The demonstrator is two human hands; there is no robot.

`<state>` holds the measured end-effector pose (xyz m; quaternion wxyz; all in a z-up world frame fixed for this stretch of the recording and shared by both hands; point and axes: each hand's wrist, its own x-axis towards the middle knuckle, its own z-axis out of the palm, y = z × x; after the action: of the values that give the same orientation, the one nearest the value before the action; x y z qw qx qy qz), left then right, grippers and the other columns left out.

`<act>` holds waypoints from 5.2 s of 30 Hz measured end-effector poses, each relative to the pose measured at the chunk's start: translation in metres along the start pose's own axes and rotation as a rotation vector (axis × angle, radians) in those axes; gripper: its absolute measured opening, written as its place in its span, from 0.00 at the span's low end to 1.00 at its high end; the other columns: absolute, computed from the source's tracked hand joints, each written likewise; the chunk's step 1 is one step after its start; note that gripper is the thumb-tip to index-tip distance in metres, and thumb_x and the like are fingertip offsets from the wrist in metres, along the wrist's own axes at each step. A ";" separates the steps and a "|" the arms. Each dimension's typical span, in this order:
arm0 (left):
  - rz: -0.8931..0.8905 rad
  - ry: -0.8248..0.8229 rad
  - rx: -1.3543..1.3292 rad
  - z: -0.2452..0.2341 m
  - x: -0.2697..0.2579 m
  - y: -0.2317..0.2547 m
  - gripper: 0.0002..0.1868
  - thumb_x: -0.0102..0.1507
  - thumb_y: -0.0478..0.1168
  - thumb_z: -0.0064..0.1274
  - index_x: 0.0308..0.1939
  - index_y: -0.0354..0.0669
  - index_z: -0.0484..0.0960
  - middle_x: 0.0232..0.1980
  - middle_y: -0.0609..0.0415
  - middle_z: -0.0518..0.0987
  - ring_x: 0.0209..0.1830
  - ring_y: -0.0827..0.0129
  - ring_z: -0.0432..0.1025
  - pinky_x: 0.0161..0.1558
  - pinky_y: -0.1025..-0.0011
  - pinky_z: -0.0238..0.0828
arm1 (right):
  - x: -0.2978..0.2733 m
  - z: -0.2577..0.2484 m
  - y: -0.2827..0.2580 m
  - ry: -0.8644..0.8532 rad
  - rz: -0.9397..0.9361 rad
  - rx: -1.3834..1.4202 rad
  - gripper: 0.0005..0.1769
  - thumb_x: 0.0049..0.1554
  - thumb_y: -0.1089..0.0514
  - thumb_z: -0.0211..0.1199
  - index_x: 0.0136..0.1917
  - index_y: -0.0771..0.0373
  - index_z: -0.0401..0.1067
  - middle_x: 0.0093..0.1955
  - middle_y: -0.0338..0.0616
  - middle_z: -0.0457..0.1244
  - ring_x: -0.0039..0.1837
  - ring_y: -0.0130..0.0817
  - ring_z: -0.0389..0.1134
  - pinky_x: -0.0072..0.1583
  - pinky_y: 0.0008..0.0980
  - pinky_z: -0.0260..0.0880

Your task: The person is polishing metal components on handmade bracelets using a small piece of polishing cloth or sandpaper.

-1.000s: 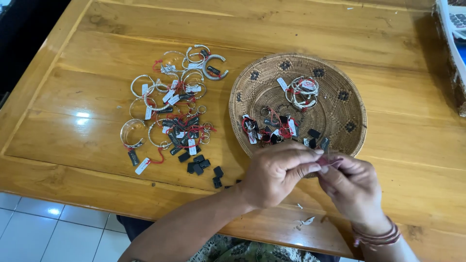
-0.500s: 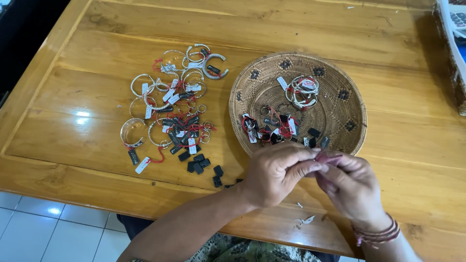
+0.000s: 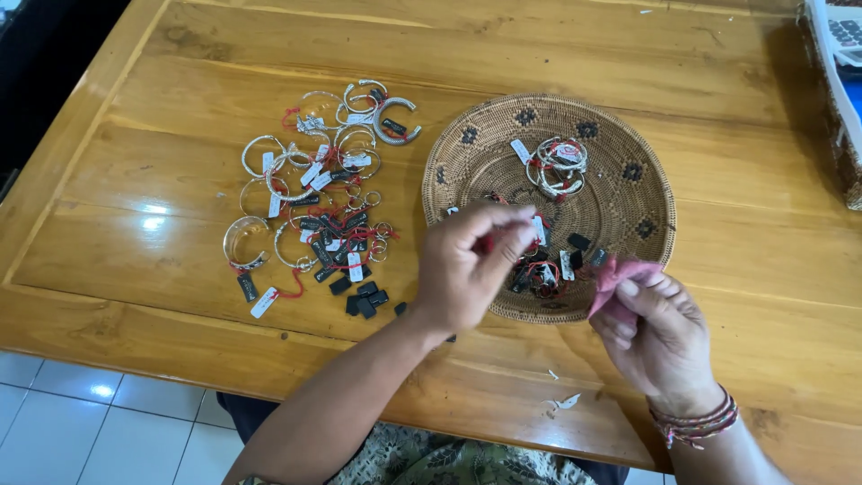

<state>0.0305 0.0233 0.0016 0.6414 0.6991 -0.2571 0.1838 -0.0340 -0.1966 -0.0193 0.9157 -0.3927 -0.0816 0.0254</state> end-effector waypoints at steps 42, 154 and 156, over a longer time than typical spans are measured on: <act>-0.093 -0.249 0.783 -0.108 -0.038 -0.028 0.06 0.60 0.36 0.62 0.41 0.45 0.86 0.42 0.56 0.86 0.43 0.58 0.77 0.34 0.58 0.74 | 0.000 0.000 0.000 -0.008 -0.142 -0.116 0.10 0.62 0.69 0.55 0.52 0.70 0.77 0.45 0.56 0.68 0.35 0.25 0.57 0.36 0.16 0.53; -0.451 -0.409 -0.236 -0.050 0.053 -0.019 0.01 0.66 0.34 0.57 0.39 0.40 0.81 0.34 0.51 0.86 0.26 0.74 0.80 0.20 0.81 0.69 | 0.003 0.098 0.106 -0.519 -0.297 -1.873 0.21 0.59 0.51 0.62 0.59 0.68 0.67 0.43 0.46 0.61 0.27 0.37 0.64 0.23 0.37 0.65; -0.552 -0.439 -0.208 -0.050 0.053 -0.017 0.03 0.66 0.36 0.55 0.37 0.42 0.80 0.34 0.49 0.87 0.25 0.72 0.82 0.16 0.81 0.69 | 0.003 0.102 0.080 -0.601 -0.301 -1.575 0.13 0.63 0.55 0.63 0.57 0.62 0.73 0.46 0.43 0.63 0.41 0.38 0.68 0.45 0.37 0.73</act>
<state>0.0868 0.0666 0.0251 0.6641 0.6958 -0.2078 -0.1778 -0.0474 -0.0685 -0.0076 0.3092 -0.8759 -0.3660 -0.0577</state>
